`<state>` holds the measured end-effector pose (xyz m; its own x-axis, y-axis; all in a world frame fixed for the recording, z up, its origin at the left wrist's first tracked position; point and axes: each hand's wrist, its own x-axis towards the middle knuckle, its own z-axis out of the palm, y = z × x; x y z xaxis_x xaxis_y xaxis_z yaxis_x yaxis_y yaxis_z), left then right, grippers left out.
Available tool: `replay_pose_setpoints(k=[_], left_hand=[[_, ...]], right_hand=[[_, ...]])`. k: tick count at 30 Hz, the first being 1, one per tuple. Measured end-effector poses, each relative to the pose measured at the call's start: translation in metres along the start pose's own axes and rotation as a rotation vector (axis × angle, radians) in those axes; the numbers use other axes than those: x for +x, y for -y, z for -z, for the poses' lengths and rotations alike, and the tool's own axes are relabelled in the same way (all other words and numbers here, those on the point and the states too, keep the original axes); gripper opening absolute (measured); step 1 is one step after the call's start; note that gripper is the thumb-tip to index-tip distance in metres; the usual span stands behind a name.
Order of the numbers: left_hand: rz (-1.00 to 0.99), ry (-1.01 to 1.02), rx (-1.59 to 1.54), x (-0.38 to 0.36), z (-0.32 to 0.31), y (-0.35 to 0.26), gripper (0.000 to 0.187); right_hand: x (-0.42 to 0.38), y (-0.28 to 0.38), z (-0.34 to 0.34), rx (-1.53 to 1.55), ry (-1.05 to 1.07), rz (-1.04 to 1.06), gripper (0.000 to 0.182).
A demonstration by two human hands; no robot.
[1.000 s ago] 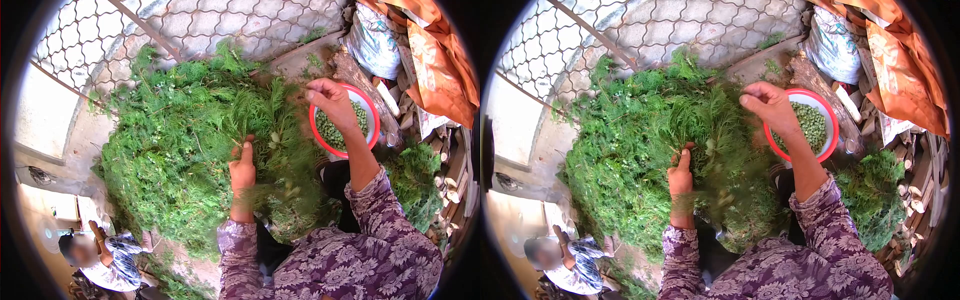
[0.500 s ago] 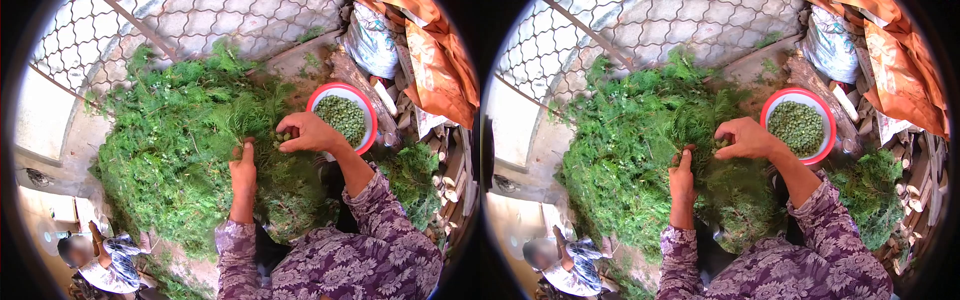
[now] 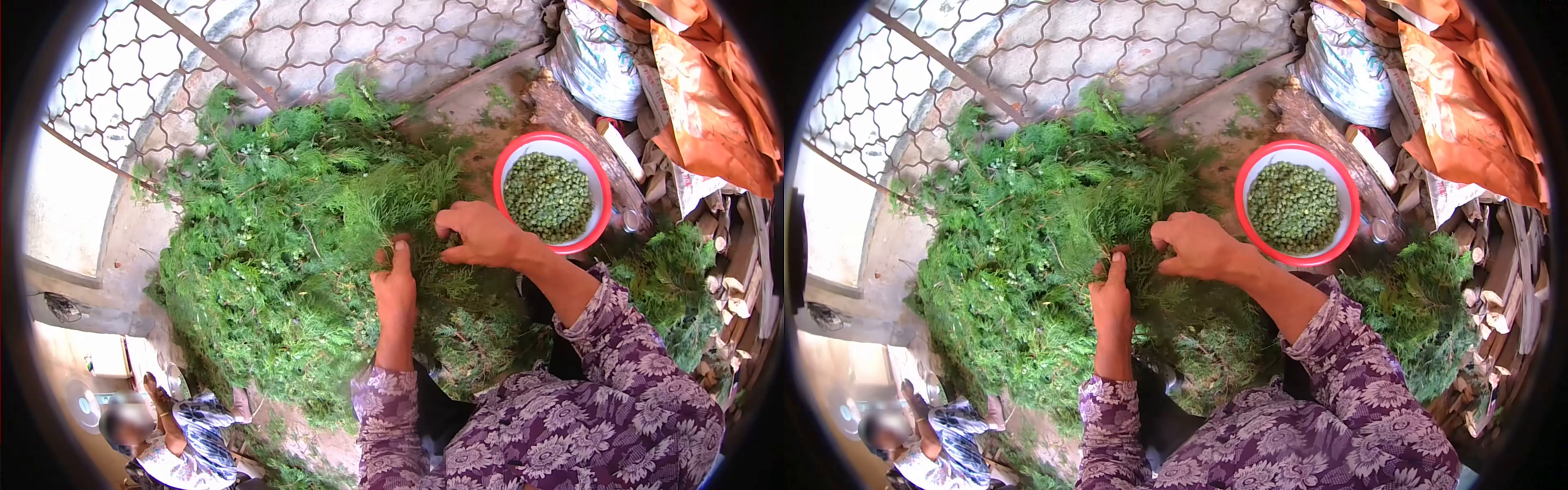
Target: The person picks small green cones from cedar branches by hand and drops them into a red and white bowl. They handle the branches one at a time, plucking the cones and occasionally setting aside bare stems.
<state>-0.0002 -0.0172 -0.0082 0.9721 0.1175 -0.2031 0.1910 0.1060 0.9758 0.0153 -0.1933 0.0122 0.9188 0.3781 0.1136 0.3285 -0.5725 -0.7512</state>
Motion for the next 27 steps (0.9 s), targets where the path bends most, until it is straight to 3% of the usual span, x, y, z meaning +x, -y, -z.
replay_pose_setpoints(k=[2,6,10,12,15,18,21,25,27], left_hand=[[-0.005,0.018,-0.002,0.0,0.0,-0.001,0.026],[0.009,0.056,-0.119,0.002,0.002,0.001,0.023],[0.026,0.092,-0.183,-0.001,-0.001,-0.002,0.02],[0.111,0.231,-0.107,-0.002,0.0,-0.001,0.022],[0.102,0.331,-0.037,-0.005,-0.004,0.005,0.026],[0.147,0.311,-0.058,-0.005,-0.007,0.002,0.024],[0.172,0.275,0.005,-0.005,-0.006,-0.003,0.02],[0.178,0.258,0.124,-0.01,-0.002,0.006,0.017],[0.165,0.232,0.091,-0.013,0.001,0.004,0.017]], right_hand=[[0.0,-0.008,-0.007,-0.094,-0.033,0.12,0.028],[-0.002,-0.004,-0.002,-0.078,0.026,0.138,0.025],[0.0,-0.002,0.002,-0.038,-0.056,0.13,0.023],[0.002,-0.002,0.002,0.009,-0.098,0.124,0.022],[0.005,-0.004,-0.001,0.053,-0.206,0.277,0.02],[0.006,-0.001,0.001,0.077,-0.135,0.203,0.019],[0.01,-0.008,0.0,0.113,-0.296,0.253,0.019],[0.015,-0.016,0.043,0.667,-0.502,-0.171,0.023],[0.011,-0.038,0.062,0.839,-0.566,-0.242,0.022]])
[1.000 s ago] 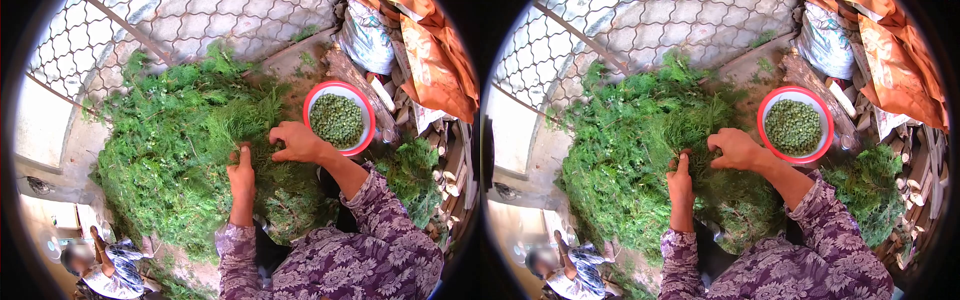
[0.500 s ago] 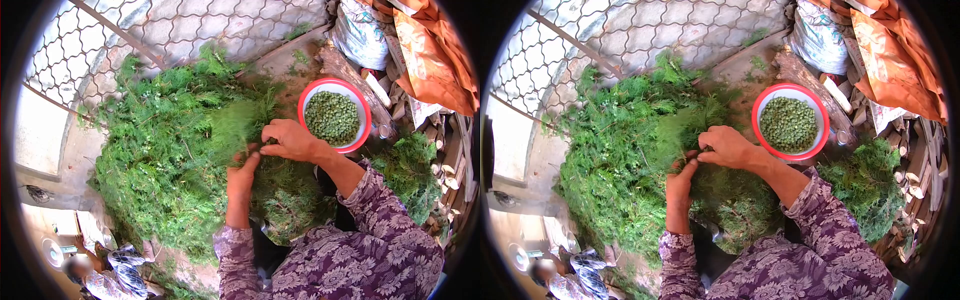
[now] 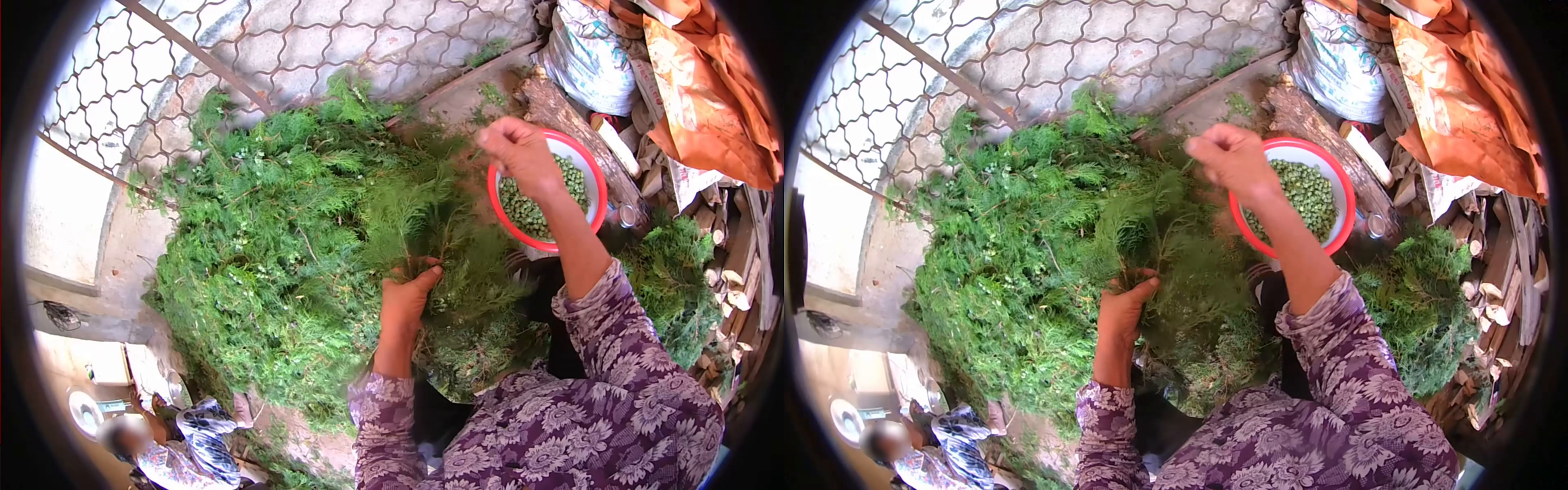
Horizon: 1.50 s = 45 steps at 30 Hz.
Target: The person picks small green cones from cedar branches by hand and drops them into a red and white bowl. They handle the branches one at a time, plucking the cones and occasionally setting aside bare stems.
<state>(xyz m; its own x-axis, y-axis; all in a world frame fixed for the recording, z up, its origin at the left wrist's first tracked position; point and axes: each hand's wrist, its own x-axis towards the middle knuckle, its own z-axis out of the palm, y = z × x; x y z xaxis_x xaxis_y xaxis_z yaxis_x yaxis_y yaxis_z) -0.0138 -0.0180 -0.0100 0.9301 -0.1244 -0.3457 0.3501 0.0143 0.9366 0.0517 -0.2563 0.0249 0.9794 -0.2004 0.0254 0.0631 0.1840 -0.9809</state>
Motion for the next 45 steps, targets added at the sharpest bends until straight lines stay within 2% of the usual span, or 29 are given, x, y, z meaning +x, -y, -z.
replay_pose_setpoints(k=[1,3,4,6,7,9,13,15,16,18,20,21,23,25,27,29,31,33,35,37,41,43,44,45], left_hand=[[-0.014,-0.022,-0.031,-0.001,0.002,0.0,0.016],[0.011,-0.052,-0.075,0.004,0.008,0.004,0.017],[0.031,-0.082,-0.124,0.005,0.01,0.005,0.017],[0.027,-0.12,-0.151,0.005,0.008,-0.001,0.017],[0.025,-0.155,-0.172,0.004,0.007,-0.004,0.017],[0.018,-0.15,-0.209,0.005,0.009,-0.01,0.016],[0.048,-0.142,-0.347,0.008,0.013,-0.014,0.016],[0.058,-0.127,-0.396,0.009,0.015,-0.014,0.017],[0.072,-0.126,-0.437,0.01,0.016,-0.013,0.018],[0.087,-0.128,-0.477,0.013,0.02,-0.009,0.02],[0.215,-0.097,-0.567,0.017,0.026,-0.004,0.022],[0.215,-0.098,-0.569,0.02,0.029,-0.001,0.022],[0.209,0.007,-0.626,0.023,0.036,0.005,0.022],[0.199,-0.028,-0.636,0.019,0.031,-0.001,0.022],[0.186,-0.061,-0.646,0.016,0.027,-0.008,0.022],[0.204,-0.106,-0.603,0.013,0.026,-0.012,0.023],[0.207,-0.096,-0.593,0.017,0.026,-0.009,0.024],[0.213,-0.085,-0.579,0.022,0.028,-0.003,0.024],[0.175,-0.059,-0.634,0.027,0.03,0.003,0.026],[0.161,-0.038,-0.693,0.022,0.023,-0.008,0.026],[0.067,-0.034,-0.801,0.021,0.018,-0.01,0.028],[0.067,-0.023,-0.808,0.032,0.026,0.004,0.029],[0.066,-0.011,-0.817,0.036,0.03,0.011,0.03],[0.066,-0.009,-0.815,0.034,0.03,0.01,0.03]], right_hand=[[0.006,-0.007,0.012,0.003,-0.001,-0.002,0.022],[0.015,-0.024,0.033,-0.388,-0.206,0.229,0.022],[0.017,-0.025,0.042,-0.389,-0.202,0.229,0.022],[0.021,-0.025,0.059,-0.968,-0.489,0.24,0.02],[0.024,-0.029,0.071,-0.971,-0.487,0.243,0.02],[0.029,-0.039,0.09,-1.256,-0.568,0.176,0.017],[0.023,-0.04,0.097,-1.212,-0.572,0.157,0.015],[0.021,-0.034,0.089,-1.003,-0.544,0.175,0.015],[0.021,-0.033,0.089,-1.001,-0.543,0.174,0.015],[0.023,-0.033,0.087,-0.988,-0.527,0.098,0.015],[0.03,-0.042,0.096,-0.925,-0.527,0.108,0.015],[0.03,-0.041,0.095,-0.861,-0.528,0.117,0.016],[0.028,-0.039,0.096,-0.944,-0.519,0.13,0.018],[0.022,-0.036,0.09,-1.025,-0.511,0.146,0.02],[0.016,-0.037,0.079,-1.245,-0.312,0.189,0.025],[0.019,-0.043,0.067,-0.986,0.031,0.128,0.03],[0.002,-0.024,0.029,-0.715,0.324,-0.001,0.033],[-0.012,-0.007,-0.004,-0.746,0.651,-0.046,0.033],[-0.024,-0.004,-0.029,-0.797,0.855,-0.064,0.036],[-0.039,-0.021,-0.043,-0.578,0.872,0.104,0.042],[-0.051,-0.025,-0.066,-0.442,0.827,0.138,0.049],[-0.056,0.007,-0.074,-0.65,0.824,-0.201,0.048],[-0.055,0.0,-0.075,-0.648,0.823,-0.2,0.048],[-0.052,-0.014,-0.077,-0.495,0.848,-0.185,0.048]])
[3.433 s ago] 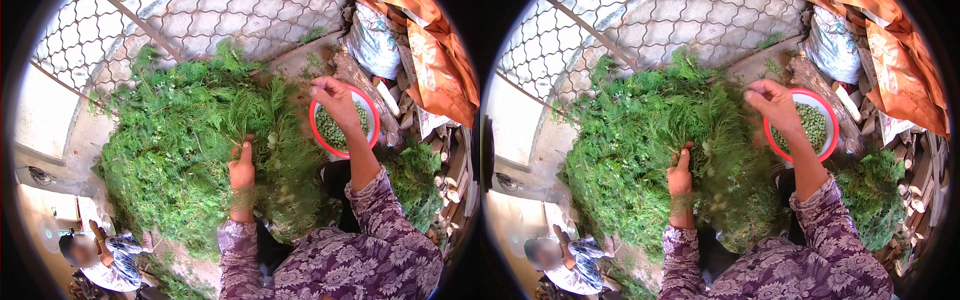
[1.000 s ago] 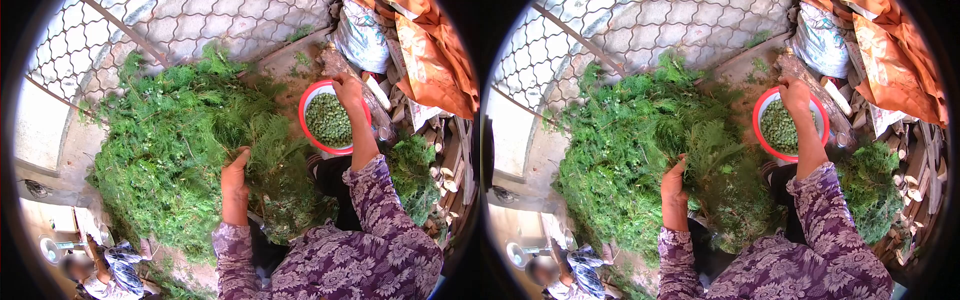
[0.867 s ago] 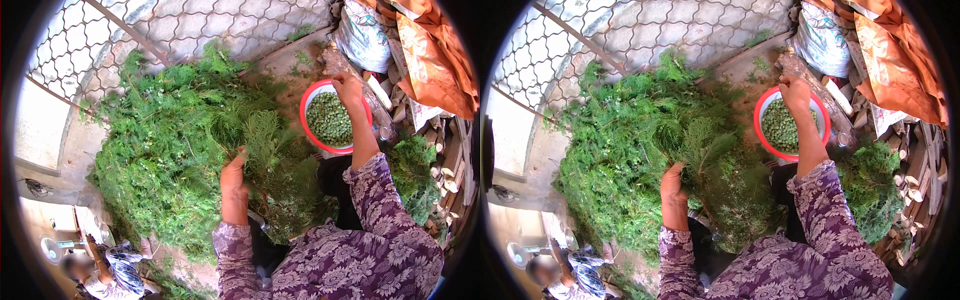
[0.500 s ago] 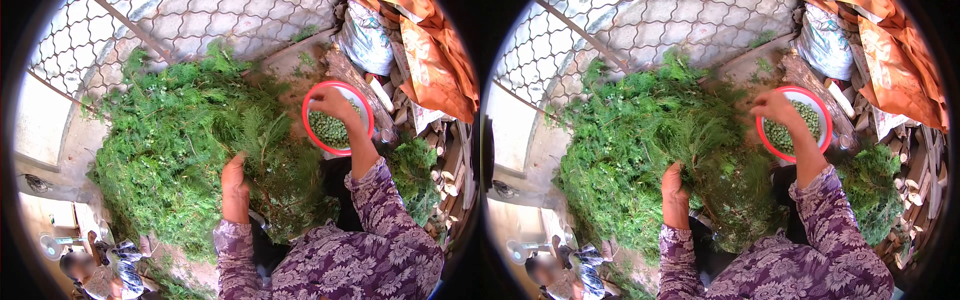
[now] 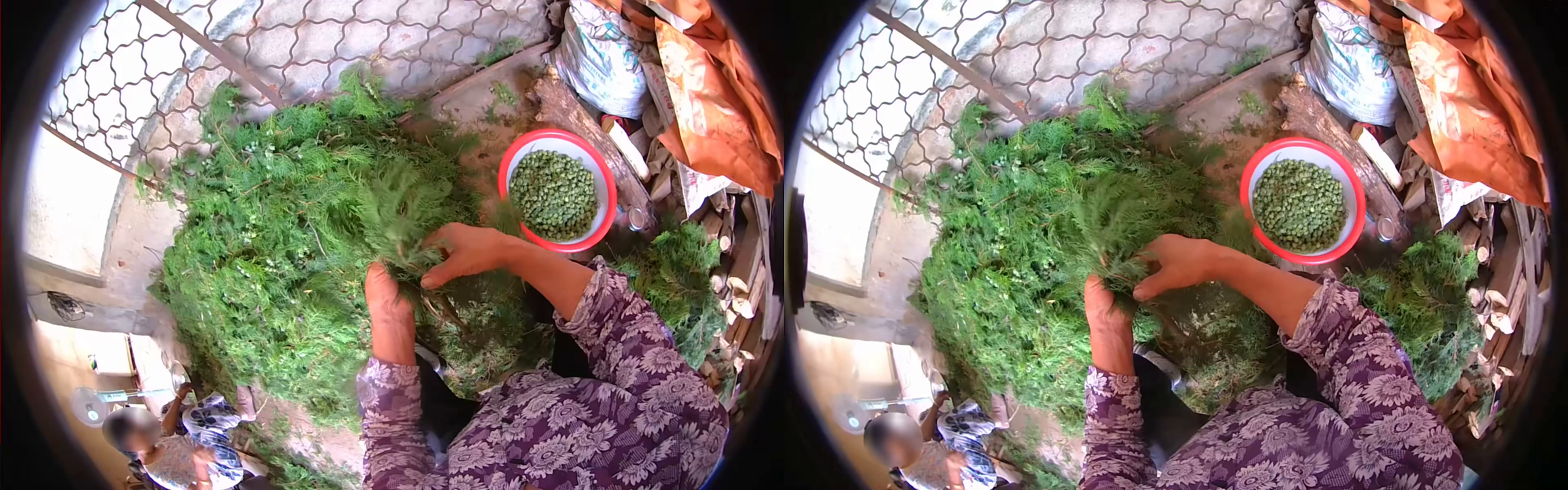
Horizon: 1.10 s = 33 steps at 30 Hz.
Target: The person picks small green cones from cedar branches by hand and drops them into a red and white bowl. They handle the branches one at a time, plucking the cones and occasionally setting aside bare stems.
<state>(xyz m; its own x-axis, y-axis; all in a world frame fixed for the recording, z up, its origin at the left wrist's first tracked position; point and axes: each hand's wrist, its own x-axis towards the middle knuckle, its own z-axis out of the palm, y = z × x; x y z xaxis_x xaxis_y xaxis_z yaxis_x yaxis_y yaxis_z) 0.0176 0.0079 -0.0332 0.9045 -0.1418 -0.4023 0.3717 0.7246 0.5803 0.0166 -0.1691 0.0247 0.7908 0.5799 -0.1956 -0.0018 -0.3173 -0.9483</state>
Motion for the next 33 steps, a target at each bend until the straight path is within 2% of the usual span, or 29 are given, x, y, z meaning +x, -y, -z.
replay_pose_setpoints(k=[1,2,5,7,8,10,13,15,17,19,24,31,33], left_hand=[[-0.01,0.008,-0.018,-0.003,-0.002,-0.001,0.03],[-0.021,0.017,-0.037,-0.005,-0.004,-0.002,0.031],[-0.042,-0.006,-0.034,-0.01,-0.019,0.0,0.032],[-0.021,-0.009,-0.011,-0.009,-0.017,0.0,0.033],[0.0,-0.012,0.012,-0.009,-0.015,0.0,0.035],[-0.006,-0.058,-0.005,-0.007,-0.012,-0.003,0.035],[-0.051,-0.112,0.049,-0.02,-0.019,-0.014,0.028],[-0.349,-0.214,0.362,-0.027,-0.025,-0.018,0.03],[-0.429,-0.188,0.425,-0.028,-0.027,-0.014,0.026],[-0.539,-0.128,0.493,-0.028,-0.03,-0.004,0.024],[-0.62,0.014,0.381,-0.023,-0.035,0.002,0.012],[-0.585,-0.021,0.436,-0.027,-0.04,-0.003,0.009],[-0.616,-0.038,0.365,-0.023,-0.035,-0.001,0.01]], right_hand=[[0.005,-0.006,-0.003,0.125,0.022,0.081,0.048],[0.006,-0.01,-0.006,0.124,0.021,0.083,0.048],[0.005,-0.011,-0.015,0.116,-0.086,0.132,0.044],[0.003,-0.009,-0.017,0.103,-0.236,0.181,0.032],[0.005,-0.013,-0.017,0.104,-0.237,0.182,0.032],[0.009,-0.02,-0.012,-0.015,-0.401,0.164,0.036],[0.011,-0.023,-0.003,0.016,-0.497,0.134,0.036],[0.009,-0.021,0.001,0.038,-0.518,0.13,0.037],[0.008,-0.016,0.004,-0.104,-0.568,0.074,0.033],[0.008,-0.016,0.0,-0.121,-0.581,0.085,0.033],[0.012,-0.022,-0.023,-0.018,-0.588,0.17,0.04],[0.01,-0.021,-0.038,-0.114,-0.528,0.088,0.042],[0.011,-0.022,-0.038,-0.118,-0.522,0.074,0.043]])
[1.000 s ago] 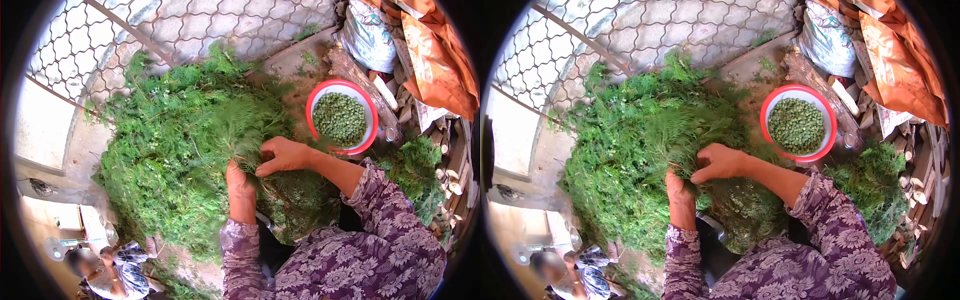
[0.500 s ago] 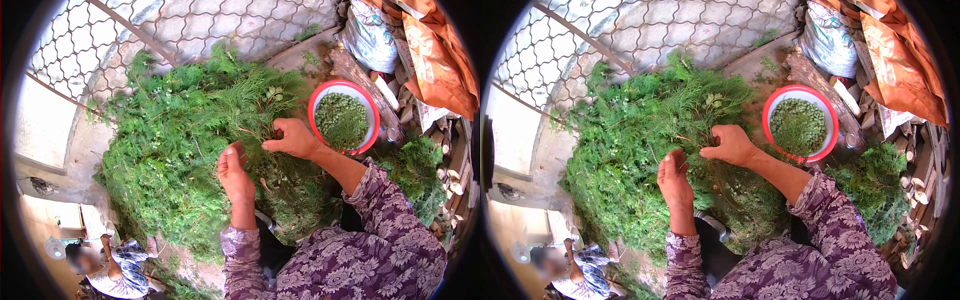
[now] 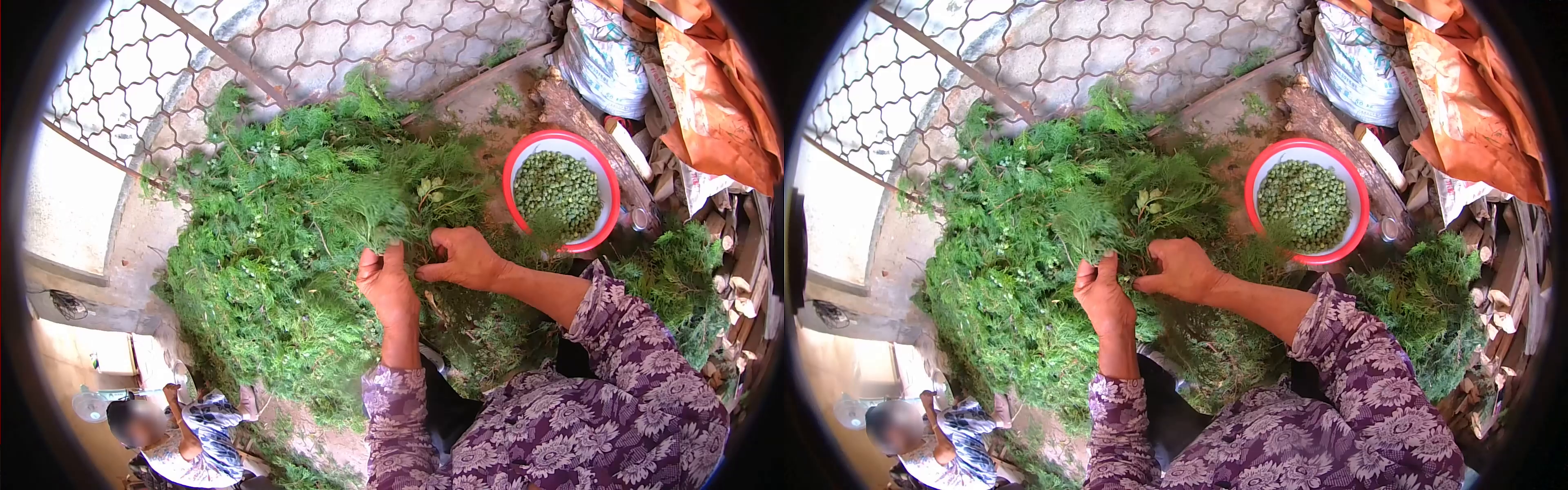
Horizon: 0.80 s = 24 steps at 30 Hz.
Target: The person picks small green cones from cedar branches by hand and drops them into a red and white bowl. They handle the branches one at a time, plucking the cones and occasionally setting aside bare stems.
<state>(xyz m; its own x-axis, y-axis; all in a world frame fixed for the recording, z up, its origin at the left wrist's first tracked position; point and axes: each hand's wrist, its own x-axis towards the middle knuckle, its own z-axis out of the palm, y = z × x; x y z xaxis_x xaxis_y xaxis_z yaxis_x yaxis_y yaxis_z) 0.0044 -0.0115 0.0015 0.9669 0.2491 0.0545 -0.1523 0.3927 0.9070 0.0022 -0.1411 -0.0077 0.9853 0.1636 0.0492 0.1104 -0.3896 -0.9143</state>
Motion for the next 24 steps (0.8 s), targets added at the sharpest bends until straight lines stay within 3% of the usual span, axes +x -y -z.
replay_pose_setpoints(k=[3,9,13,17,24], left_hand=[[0.016,0.132,-0.119,0.001,0.006,0.006,0.016],[0.211,0.009,-0.231,0.0,0.009,0.011,0.02],[0.218,0.032,-0.279,-0.003,0.005,0.01,0.018],[0.158,0.066,-0.14,-0.003,-0.002,0.012,0.017],[0.26,-0.027,-0.226,0.002,0.007,0.009,0.014]], right_hand=[[0.003,-0.009,-0.006,-0.015,0.001,0.003,0.045],[0.003,-0.014,-0.009,-0.009,0.006,-0.029,0.048],[0.004,-0.015,-0.008,-0.052,0.035,-0.043,0.048],[0.004,-0.016,-0.01,-0.034,0.042,-0.053,0.048],[0.009,-0.014,0.001,0.019,0.266,-0.099,0.047]])
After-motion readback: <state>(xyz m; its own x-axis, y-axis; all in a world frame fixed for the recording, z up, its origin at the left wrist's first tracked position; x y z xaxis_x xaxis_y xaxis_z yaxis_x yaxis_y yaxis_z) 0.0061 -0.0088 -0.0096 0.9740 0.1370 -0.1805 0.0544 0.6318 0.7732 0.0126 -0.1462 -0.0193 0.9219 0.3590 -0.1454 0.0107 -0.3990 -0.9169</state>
